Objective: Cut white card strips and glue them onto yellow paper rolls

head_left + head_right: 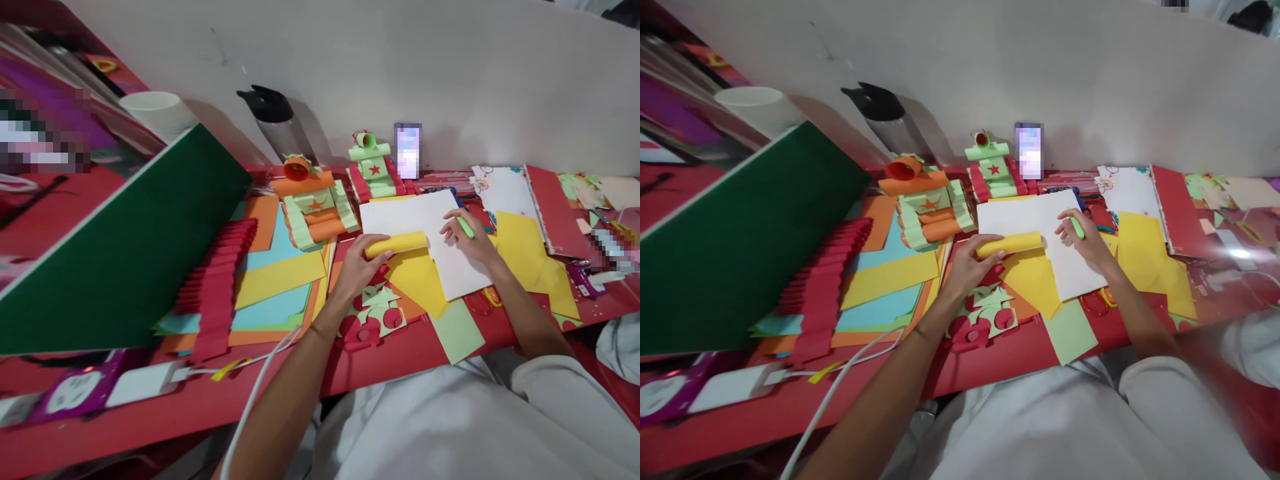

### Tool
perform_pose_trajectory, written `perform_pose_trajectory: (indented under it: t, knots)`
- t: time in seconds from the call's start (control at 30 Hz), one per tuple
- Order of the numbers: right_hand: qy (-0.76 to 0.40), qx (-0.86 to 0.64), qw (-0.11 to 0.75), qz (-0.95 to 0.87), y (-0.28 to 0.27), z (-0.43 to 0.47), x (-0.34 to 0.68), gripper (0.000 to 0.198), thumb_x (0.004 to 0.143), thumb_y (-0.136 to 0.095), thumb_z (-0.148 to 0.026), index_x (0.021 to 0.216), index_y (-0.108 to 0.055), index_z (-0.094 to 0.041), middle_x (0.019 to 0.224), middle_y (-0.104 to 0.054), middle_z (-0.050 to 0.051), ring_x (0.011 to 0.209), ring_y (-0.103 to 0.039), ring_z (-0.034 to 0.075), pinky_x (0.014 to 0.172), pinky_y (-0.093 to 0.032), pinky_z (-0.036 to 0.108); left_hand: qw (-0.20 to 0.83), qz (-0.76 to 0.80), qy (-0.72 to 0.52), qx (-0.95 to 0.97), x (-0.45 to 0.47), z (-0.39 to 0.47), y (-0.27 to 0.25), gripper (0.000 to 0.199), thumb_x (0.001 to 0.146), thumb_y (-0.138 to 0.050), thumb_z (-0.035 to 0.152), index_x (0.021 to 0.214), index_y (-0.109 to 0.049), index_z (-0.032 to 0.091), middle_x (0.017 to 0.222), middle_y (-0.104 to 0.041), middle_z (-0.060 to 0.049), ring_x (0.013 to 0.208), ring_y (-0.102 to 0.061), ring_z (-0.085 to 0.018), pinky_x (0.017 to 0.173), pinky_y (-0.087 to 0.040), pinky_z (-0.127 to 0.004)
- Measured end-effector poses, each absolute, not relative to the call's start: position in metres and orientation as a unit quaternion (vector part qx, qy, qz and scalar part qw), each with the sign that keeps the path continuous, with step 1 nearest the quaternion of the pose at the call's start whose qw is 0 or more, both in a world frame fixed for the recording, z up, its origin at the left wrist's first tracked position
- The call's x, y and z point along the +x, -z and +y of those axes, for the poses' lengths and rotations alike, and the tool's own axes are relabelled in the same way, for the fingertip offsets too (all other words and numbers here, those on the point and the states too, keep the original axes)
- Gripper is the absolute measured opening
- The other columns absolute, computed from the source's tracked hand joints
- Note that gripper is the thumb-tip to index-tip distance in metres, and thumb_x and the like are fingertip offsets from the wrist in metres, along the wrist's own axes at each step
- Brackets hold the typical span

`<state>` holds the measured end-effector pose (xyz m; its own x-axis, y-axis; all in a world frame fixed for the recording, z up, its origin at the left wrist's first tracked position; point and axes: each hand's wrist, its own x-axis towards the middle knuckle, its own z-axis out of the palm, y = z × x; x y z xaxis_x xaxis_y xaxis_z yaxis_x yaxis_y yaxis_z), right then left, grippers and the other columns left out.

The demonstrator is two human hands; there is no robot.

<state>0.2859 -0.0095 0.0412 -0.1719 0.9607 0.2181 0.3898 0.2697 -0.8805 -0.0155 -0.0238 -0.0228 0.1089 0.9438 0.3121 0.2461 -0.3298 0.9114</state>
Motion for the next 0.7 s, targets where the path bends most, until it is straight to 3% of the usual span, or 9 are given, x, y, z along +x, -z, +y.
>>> perform_pose_trajectory:
  t: [0.1, 0.23, 0.4, 0.53, 0.7]
  knots:
    - [-0.337, -0.481, 0.401, -0.703, -0.041, -0.001, 0.282, 0.042, 0.102, -0.051, -0.068, 0.113, -0.062, -0.029, 0.095, -0.076, 0.003, 0.081, -0.071, 0.020, 0.071, -0.056, 0.034, 0.362, 0.461, -0.485, 0.650, -0.016, -0.024, 0.023, 0.038, 0.085, -0.079, 0.046, 0.114, -0.077, 0.022, 0.118, -0.072, -0.008, 0.113, -0.068, -0.027, 0.102, -0.054, -0.040]
    - [-0.182, -0.521, 0.377, -0.744, -0.054, 0.056, 0.272, 0.039, 0.095, -0.064, -0.064, 0.107, -0.062, -0.027, 0.097, -0.075, 0.005, 0.089, -0.069, 0.025, 0.082, -0.054, 0.039, 0.382, 0.458, -0.489, 0.636, -0.016, -0.024, 0.026, 0.041, 0.085, -0.079, 0.048, 0.115, -0.077, 0.021, 0.119, -0.071, -0.009, 0.112, -0.068, -0.027, 0.097, -0.056, -0.040]
    - [-0.066, -0.647, 0.284, -0.705, -0.050, 0.158, 0.248, 0.050, 0.091, -0.075, -0.051, 0.127, -0.061, -0.020, 0.106, -0.075, 0.012, 0.101, -0.070, 0.032, 0.091, -0.053, 0.045, 0.374, 0.457, -0.494, 0.637, -0.016, -0.024, 0.028, 0.039, 0.084, -0.081, 0.047, 0.113, -0.077, 0.022, 0.117, -0.072, -0.008, 0.110, -0.069, -0.027, 0.096, -0.057, -0.039]
    - [-0.058, -0.709, 0.205, -0.672, -0.033, 0.212, 0.231, 0.070, 0.082, -0.085, -0.050, 0.136, -0.058, -0.015, 0.118, -0.075, 0.021, 0.110, -0.070, 0.038, 0.096, -0.054, 0.053, 0.377, 0.454, -0.496, 0.637, -0.015, -0.025, 0.027, 0.037, 0.085, -0.080, 0.046, 0.113, -0.077, 0.022, 0.117, -0.071, -0.008, 0.109, -0.069, -0.026, 0.097, -0.056, -0.039]
    - [-0.073, -0.725, 0.193, -0.657, -0.017, 0.240, 0.226, 0.080, 0.077, -0.090, -0.054, 0.139, -0.057, -0.015, 0.122, -0.075, 0.018, 0.114, -0.069, 0.038, 0.099, -0.056, 0.053, 0.385, 0.451, -0.504, 0.628, -0.013, -0.027, 0.027, 0.034, 0.086, -0.080, 0.043, 0.112, -0.077, 0.022, 0.116, -0.072, -0.009, 0.110, -0.068, -0.026, 0.094, -0.057, -0.038]
